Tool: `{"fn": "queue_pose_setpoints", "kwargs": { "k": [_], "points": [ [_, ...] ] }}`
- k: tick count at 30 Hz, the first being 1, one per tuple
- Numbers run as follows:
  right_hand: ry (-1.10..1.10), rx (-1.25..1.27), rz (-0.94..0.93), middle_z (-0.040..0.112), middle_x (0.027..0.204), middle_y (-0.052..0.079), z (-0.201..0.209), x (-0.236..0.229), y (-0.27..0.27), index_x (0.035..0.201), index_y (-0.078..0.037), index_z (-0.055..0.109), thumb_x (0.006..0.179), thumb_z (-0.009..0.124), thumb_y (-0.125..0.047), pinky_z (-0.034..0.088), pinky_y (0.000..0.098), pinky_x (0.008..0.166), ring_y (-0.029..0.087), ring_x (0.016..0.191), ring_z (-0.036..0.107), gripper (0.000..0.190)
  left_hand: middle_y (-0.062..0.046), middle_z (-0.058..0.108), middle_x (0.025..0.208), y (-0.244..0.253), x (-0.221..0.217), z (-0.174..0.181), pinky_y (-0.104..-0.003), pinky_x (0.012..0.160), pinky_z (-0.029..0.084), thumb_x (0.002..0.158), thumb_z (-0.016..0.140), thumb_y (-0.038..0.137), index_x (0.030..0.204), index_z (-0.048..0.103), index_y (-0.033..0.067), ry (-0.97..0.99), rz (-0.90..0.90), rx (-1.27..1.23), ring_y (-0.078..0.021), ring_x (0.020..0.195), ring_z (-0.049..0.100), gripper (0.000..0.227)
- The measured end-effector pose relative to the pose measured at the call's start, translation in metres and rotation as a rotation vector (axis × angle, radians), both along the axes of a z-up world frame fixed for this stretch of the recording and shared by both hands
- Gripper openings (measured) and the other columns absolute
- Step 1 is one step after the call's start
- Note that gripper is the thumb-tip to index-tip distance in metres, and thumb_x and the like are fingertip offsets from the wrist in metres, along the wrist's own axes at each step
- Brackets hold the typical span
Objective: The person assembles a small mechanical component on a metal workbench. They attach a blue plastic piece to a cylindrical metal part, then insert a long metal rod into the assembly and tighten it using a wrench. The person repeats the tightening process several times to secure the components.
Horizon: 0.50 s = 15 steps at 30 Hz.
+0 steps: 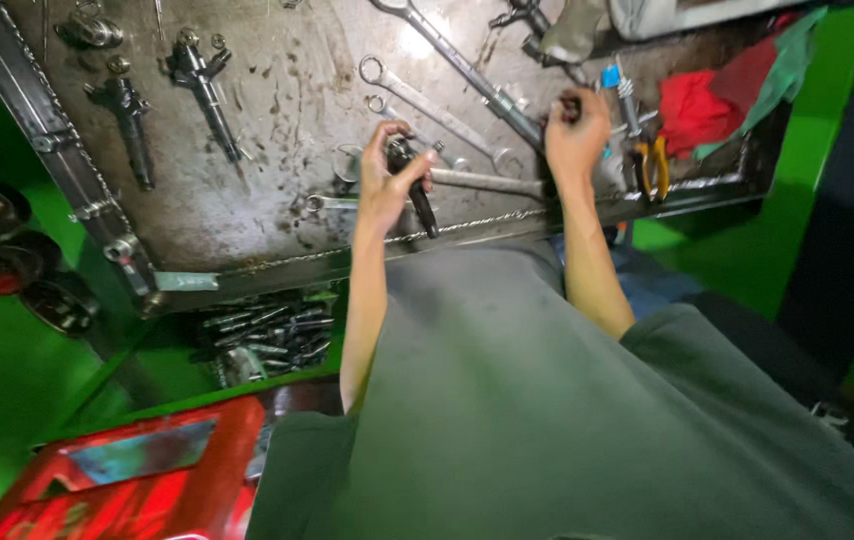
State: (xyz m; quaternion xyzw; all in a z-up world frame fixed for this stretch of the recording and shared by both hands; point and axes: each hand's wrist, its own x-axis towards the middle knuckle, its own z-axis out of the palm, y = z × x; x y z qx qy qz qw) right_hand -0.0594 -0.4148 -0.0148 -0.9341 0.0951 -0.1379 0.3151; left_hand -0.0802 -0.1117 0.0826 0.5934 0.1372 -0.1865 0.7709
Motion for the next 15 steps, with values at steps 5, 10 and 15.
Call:
{"fn": "queue_pose_setpoints", "kwargs": {
  "k": [5,10,15],
  "points": [
    [-0.048,-0.086,-0.137,0.068,0.102,0.02,-0.014,0.009,-0.051,0.11,0.001,0.069,0.082,0.072,-0.004,0.051,0.049,0.087,0.042,0.097,0.066,0.028,-0.008,0.06,0.096,-0.033,-0.007,-0.008,-0.036,0.077,0.05,0.082,0.076,0.031,0.118,0.046,0.0105,-0.088,0.024,0.097,-0.0203,0.081,0.06,0.051],
    [0.102,-0.149,-0.109,0.066,0.103,0.019,-0.027,0.016,-0.067,0.119,-0.004,0.071,0.088,0.079,-0.011,0.051,0.0504,0.084,0.045,0.095,0.067,0.033,-0.012,0.067,0.095,-0.044,-0.02,-0.002,-0.029,0.051,0.057,0.084,0.077,0.015,0.112,0.043,0.0143,-0.058,0.036,-0.139,-0.0195,0.067,0.063,0.044],
    [0.01,-0.239,-0.121,0.07,0.088,0.017,-0.042,0.025,-0.07,0.104,-0.003,0.073,0.08,0.085,-0.01,0.05,0.0511,0.074,0.041,0.084,0.067,0.027,-0.016,0.066,0.098,-0.04,-0.027,-0.006,-0.028,0.053,0.052,0.085,0.076,0.0,0.113,0.048,0.0137,-0.045,0.133,-0.386,-0.0181,0.069,0.058,0.042]
  ]
}}
